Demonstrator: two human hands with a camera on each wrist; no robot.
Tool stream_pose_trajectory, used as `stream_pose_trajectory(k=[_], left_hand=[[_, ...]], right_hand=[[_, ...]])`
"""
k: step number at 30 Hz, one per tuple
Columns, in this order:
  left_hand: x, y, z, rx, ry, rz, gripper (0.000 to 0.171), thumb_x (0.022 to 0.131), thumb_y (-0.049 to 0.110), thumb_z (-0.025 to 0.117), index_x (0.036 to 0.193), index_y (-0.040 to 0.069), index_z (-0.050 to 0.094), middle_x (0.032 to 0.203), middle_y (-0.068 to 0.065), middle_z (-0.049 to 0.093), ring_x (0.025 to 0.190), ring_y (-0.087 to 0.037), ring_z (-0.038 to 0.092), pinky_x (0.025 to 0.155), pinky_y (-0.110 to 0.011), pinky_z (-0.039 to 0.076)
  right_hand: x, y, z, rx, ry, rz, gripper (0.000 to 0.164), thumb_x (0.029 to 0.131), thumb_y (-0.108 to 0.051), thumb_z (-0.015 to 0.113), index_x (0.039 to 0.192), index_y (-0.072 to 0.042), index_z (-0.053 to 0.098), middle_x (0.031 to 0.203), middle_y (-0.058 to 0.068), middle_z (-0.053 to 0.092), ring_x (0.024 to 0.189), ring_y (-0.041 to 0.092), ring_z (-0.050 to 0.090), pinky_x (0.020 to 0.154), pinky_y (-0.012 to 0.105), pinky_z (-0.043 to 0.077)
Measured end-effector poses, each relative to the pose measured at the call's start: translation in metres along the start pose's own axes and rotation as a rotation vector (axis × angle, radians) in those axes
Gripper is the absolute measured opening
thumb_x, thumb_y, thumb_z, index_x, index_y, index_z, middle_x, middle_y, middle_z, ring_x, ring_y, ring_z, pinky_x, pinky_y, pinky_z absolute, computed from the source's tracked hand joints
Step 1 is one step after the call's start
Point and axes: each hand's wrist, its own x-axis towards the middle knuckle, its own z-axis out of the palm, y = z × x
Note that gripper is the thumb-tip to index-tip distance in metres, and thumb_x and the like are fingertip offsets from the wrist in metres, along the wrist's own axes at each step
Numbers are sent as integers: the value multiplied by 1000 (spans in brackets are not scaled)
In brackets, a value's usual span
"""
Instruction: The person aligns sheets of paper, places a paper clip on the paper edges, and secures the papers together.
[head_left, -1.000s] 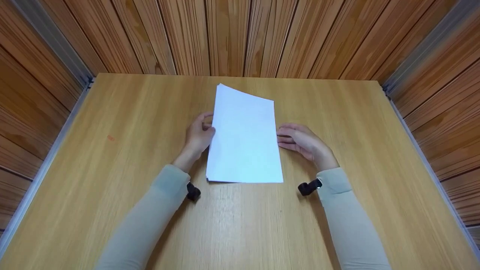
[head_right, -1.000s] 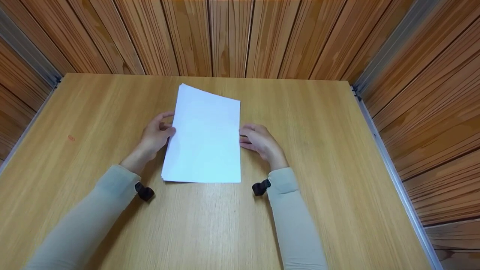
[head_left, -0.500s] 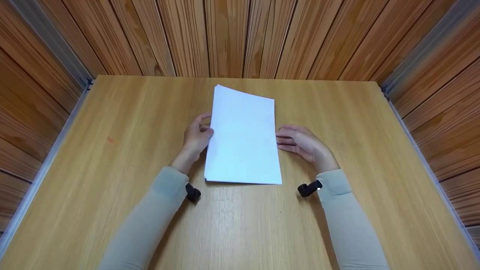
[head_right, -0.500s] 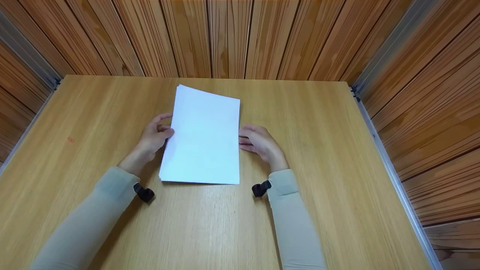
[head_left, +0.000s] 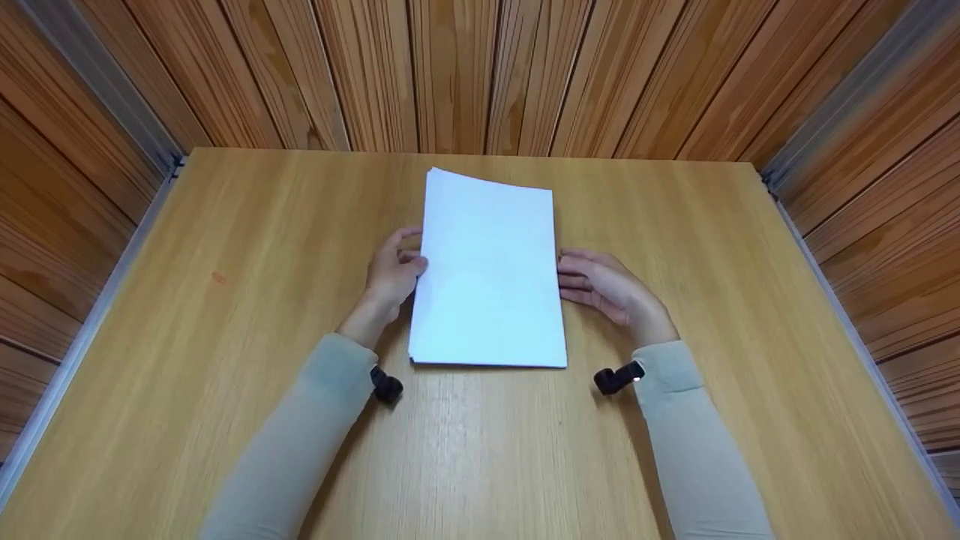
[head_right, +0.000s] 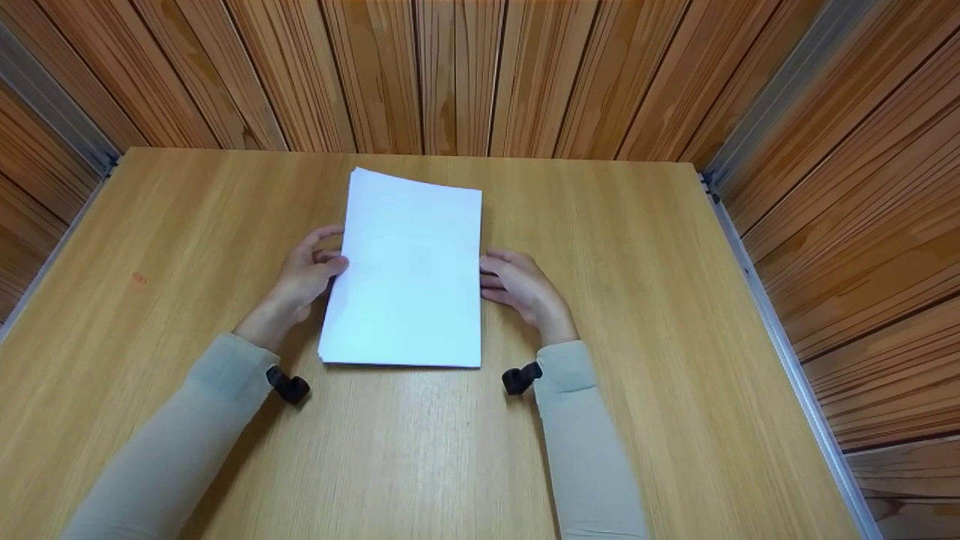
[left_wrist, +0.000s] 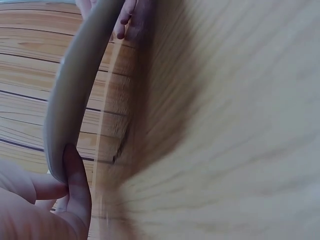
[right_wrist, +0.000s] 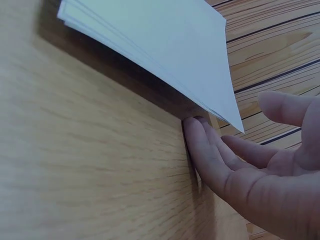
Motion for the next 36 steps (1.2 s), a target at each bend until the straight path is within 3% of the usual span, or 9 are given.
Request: stream_pose_trajectory(k=[9, 26, 36], left_hand=[[0, 0, 3, -36, -3, -8, 48, 109, 6, 57, 153, 22, 51, 127, -13, 64, 114, -28, 65, 100, -40, 56], [1, -1, 5, -59, -14, 5, 48, 109, 4, 55, 154, 21, 51, 125, -13, 66, 113, -28, 67, 99, -39, 57], [0, 3, 5, -73, 3, 19, 49, 109, 6, 56, 156, 21, 50, 125, -13, 64, 113, -27, 66, 99, -38, 57]], right_hand=[[-3, -2, 10, -75, 25, -27, 67, 114, -27, 50, 170, -7, 19, 160, 17, 47, 145, 30, 51, 120, 45, 42], [-2, 4, 21, -125, 91, -72, 67, 111, -30, 54, 169, -15, 24, 155, 18, 48, 134, 34, 56, 113, 49, 48], [-2, 3, 25, -163, 196, -150, 64, 110, -28, 58, 168, -18, 31, 145, 15, 54, 130, 30, 55, 111, 47, 49]])
